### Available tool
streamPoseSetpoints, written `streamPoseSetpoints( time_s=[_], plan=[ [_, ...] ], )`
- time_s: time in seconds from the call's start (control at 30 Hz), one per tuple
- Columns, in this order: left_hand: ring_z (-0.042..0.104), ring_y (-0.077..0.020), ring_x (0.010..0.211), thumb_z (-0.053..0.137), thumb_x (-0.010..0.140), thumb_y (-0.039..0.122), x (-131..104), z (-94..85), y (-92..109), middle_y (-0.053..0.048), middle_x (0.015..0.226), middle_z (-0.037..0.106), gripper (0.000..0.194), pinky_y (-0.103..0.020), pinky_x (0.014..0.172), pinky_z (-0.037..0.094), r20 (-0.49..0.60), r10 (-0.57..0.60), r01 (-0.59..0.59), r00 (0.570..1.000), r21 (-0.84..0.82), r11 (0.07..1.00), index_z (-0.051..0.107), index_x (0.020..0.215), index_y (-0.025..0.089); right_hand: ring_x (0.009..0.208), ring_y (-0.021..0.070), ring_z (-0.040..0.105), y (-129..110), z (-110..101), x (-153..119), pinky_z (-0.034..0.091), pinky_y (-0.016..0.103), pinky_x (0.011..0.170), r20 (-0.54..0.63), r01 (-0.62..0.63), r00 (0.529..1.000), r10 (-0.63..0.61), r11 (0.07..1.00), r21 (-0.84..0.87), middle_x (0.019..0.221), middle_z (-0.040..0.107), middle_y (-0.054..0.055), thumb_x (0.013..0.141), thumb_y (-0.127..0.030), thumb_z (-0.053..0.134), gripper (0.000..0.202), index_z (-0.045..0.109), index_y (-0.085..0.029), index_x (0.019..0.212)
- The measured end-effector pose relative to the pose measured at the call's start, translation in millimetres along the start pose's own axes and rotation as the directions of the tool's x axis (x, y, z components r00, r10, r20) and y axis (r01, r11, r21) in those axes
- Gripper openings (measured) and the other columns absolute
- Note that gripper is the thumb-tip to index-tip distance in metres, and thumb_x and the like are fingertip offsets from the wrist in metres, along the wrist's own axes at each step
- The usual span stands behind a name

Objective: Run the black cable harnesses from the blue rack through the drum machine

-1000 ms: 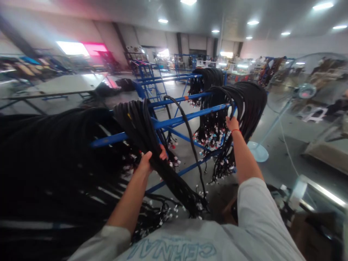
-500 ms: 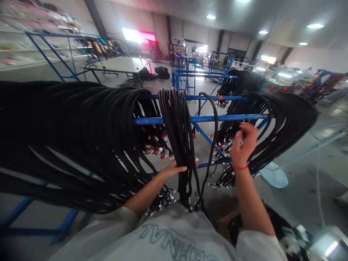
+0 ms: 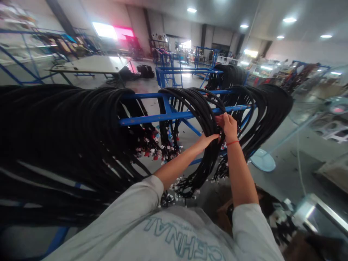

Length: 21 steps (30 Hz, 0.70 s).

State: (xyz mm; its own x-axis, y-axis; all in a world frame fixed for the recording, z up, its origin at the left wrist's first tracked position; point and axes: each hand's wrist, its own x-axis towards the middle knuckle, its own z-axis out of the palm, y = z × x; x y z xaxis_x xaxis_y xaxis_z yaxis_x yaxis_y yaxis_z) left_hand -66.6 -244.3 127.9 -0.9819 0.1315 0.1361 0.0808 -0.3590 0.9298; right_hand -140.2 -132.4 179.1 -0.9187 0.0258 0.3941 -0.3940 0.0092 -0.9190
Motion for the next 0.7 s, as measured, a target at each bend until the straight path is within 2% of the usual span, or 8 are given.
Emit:
streamPoseSetpoints(
  time_s=[0.1,0.23,0.3,0.4,0.43,0.53,0.6,0.7],
  plan=[
    [0.055,-0.0145,0.051,0.071,0.076,0.043,-42,-42.9,3,-0.002,0.056,0.062,0.032,-0.029,0.055,0.048,-0.053,0.044,-0.035,0.998,0.162,0.986,0.066,0.060,0.016,0.058,0.0142,0.053,1,16,-16,0.045,0.026,0.055,-0.086,0.009,0.996,-0.015,0.997,-0.076,0.064,0.054,0.000,0.083,-0.070,0.045,0.047,0.050,-0.023,0.079],
    [0.060,-0.0206,0.061,0.066,0.079,0.050,-111,-114.6,10,-0.002,0.061,0.061,0.030,-0.035,0.060,0.052,-0.191,0.227,-0.128,0.955,0.426,0.896,0.065,0.062,0.025,0.053,0.0134,0.044,35,62,-125,0.039,0.026,0.052,0.091,-0.016,0.995,0.030,0.988,-0.153,0.059,0.048,-0.002,0.087,-0.063,0.044,0.040,0.046,-0.025,0.076],
    [0.064,-0.0268,0.089,0.071,0.075,0.047,-138,-129.9,14,-0.004,0.085,0.067,0.022,-0.044,0.081,0.054,-0.339,0.442,-0.213,0.831,0.539,0.815,0.068,0.087,0.029,0.053,0.0145,0.044,67,68,-200,0.039,0.027,0.053,0.279,-0.109,0.950,0.141,0.986,-0.129,0.059,0.047,-0.003,0.090,-0.059,0.040,0.037,0.048,-0.025,0.078],
    [0.056,-0.0284,0.112,0.069,0.078,0.040,-170,-124.4,17,-0.004,0.116,0.060,0.040,-0.051,0.096,0.048,-0.454,0.710,-0.345,0.538,0.650,0.677,0.057,0.116,0.039,0.054,0.0174,0.044,116,43,-280,0.039,0.030,0.054,0.298,-0.244,0.903,0.308,0.941,-0.233,0.056,0.046,-0.001,0.084,-0.063,0.045,0.041,0.050,-0.026,0.069],
    [0.058,-0.0276,0.107,0.066,0.081,0.039,-178,-117.8,16,-0.002,0.113,0.060,0.034,-0.050,0.091,0.050,-0.449,0.737,-0.370,0.505,0.658,0.655,0.057,0.114,0.042,0.054,0.0181,0.044,125,31,-290,0.039,0.031,0.053,0.304,-0.295,0.875,0.376,0.914,-0.279,0.055,0.046,-0.001,0.080,-0.065,0.050,0.043,0.050,-0.025,0.064],
    [0.061,-0.0248,0.082,0.057,0.088,0.037,-188,-93.6,7,-0.001,0.086,0.062,0.008,-0.045,0.074,0.053,-0.339,0.646,-0.371,0.684,0.600,0.708,0.062,0.093,0.039,0.052,0.0162,0.040,115,8,-265,0.036,0.030,0.051,0.372,-0.354,0.802,0.467,0.874,-0.334,0.050,0.043,-0.001,0.071,-0.066,0.059,0.047,0.048,-0.023,0.054],
    [0.063,-0.0241,0.088,0.057,0.089,0.038,-181,-78.0,0,-0.003,0.089,0.066,0.011,-0.042,0.078,0.053,-0.221,0.466,-0.298,0.857,0.525,0.798,0.064,0.093,0.031,0.055,0.0141,0.041,80,13,-223,0.036,0.027,0.053,0.336,-0.287,0.872,0.357,0.927,-0.240,0.055,0.045,-0.002,0.072,-0.063,0.061,0.044,0.051,-0.022,0.059],
    [0.060,-0.0257,0.113,0.062,0.085,0.047,-155,-59.7,-5,-0.009,0.121,0.064,0.038,-0.041,0.097,0.048,-0.086,0.216,-0.177,0.973,0.327,0.928,0.061,0.115,0.023,0.058,0.0121,0.038,32,38,-176,0.035,0.025,0.055,0.097,-0.130,0.985,0.145,0.980,-0.152,0.059,0.045,-0.002,0.081,-0.059,0.055,0.042,0.053,-0.020,0.065]
  ],
)
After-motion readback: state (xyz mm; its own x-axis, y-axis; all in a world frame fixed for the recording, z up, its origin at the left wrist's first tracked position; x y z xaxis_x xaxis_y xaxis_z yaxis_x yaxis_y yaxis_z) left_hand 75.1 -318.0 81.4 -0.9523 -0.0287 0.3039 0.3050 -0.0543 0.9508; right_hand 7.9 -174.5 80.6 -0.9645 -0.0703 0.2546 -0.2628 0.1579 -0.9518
